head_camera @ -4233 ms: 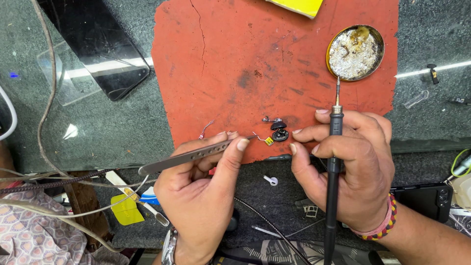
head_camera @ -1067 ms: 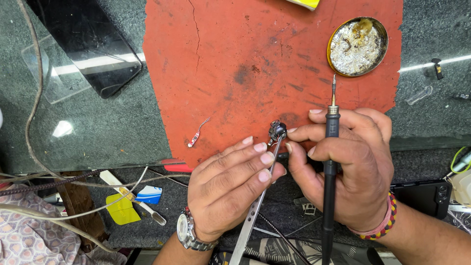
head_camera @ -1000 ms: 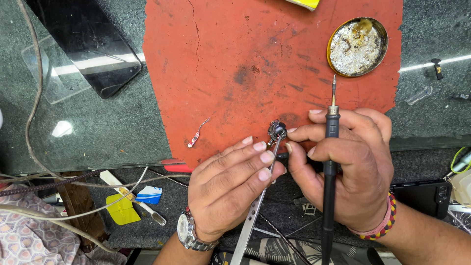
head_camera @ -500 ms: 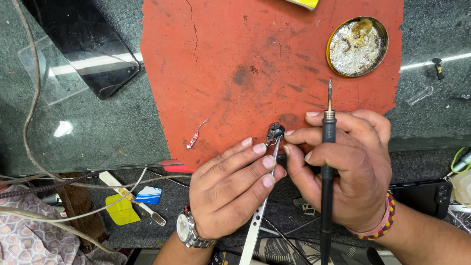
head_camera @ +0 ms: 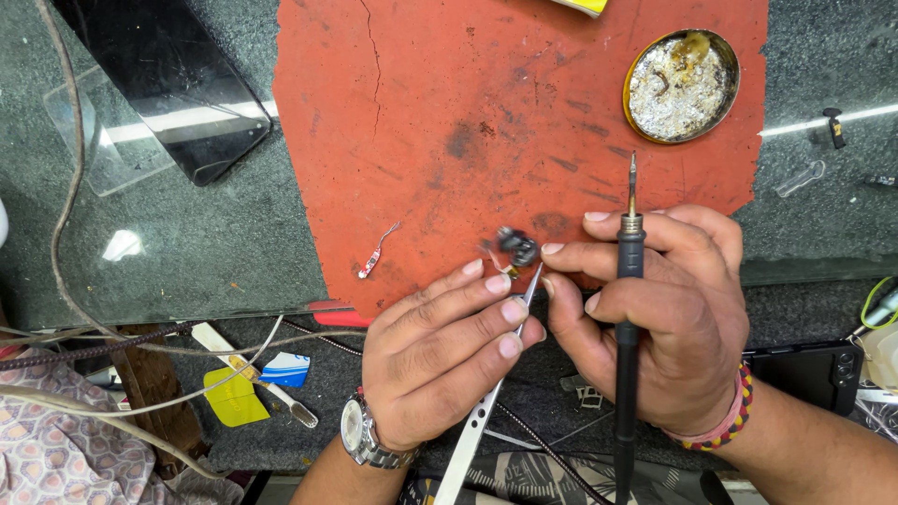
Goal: The person solders a small electronic connector component on a repair bench, dipping the soldering iron tip in flux and applying it to the component held with tweezers. They then set the iron aside and manipulate the component by hand, fitting and pressing its parts together.
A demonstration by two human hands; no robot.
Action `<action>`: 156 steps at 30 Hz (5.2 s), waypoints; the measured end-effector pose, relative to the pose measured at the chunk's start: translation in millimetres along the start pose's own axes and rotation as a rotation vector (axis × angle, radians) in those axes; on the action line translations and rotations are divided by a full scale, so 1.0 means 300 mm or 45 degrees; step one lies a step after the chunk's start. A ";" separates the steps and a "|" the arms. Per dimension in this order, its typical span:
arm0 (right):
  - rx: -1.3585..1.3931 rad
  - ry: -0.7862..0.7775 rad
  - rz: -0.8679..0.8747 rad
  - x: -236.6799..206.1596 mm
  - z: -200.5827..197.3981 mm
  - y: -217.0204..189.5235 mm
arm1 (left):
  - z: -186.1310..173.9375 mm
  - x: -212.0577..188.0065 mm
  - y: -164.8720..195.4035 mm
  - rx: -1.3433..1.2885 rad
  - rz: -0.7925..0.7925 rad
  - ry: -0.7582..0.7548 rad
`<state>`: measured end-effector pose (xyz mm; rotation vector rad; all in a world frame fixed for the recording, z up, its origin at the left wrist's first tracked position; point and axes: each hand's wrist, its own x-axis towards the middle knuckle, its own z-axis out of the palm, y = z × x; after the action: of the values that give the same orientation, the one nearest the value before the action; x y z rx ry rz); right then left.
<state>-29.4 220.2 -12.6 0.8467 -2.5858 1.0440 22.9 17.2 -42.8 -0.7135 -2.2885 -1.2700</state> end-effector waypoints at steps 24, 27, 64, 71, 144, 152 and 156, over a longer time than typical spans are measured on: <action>0.011 -0.037 0.056 0.018 -0.006 0.000 | 0.029 0.014 0.109 -0.463 -1.284 0.792; 0.026 -0.031 0.061 0.018 -0.004 0.001 | 0.014 0.039 0.102 -0.465 -1.287 0.739; 0.280 0.012 0.189 0.041 -0.021 -0.010 | 0.000 0.022 0.008 0.090 0.044 0.045; 0.237 0.023 0.200 0.057 -0.008 -0.016 | 0.011 0.014 -0.009 0.054 0.046 0.093; 0.093 -0.028 0.033 0.022 -0.025 -0.002 | -0.002 0.000 0.013 0.110 -0.056 0.000; 0.116 -0.039 0.024 0.021 -0.028 0.002 | -0.005 0.004 0.007 0.103 -0.017 -0.012; 0.225 -0.028 0.047 0.001 -0.033 0.017 | -0.006 0.007 0.004 0.109 0.009 -0.018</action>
<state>-32.8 229.8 -8.1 0.8572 -2.5650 1.2967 22.2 16.6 -39.8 -0.7023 -2.3343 -1.1599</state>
